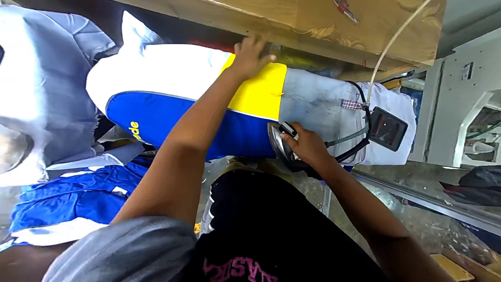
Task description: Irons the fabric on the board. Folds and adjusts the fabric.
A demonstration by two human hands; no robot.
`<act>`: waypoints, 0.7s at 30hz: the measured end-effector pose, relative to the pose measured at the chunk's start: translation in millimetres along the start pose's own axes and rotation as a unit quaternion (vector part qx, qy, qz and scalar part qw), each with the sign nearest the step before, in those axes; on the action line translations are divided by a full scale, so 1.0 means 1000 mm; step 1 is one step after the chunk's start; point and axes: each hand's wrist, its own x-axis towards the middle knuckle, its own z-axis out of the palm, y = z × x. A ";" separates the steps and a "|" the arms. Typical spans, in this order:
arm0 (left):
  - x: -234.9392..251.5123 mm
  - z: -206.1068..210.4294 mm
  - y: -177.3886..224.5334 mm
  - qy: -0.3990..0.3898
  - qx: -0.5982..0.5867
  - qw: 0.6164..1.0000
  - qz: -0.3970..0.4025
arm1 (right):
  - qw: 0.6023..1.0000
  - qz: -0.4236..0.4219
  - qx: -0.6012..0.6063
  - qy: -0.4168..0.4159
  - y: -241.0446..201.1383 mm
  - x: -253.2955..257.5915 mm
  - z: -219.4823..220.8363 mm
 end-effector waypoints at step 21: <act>-0.277 -0.099 -0.150 0.236 0.017 0.910 -0.340 | 0.996 -0.077 0.016 0.037 -0.163 0.088 0.000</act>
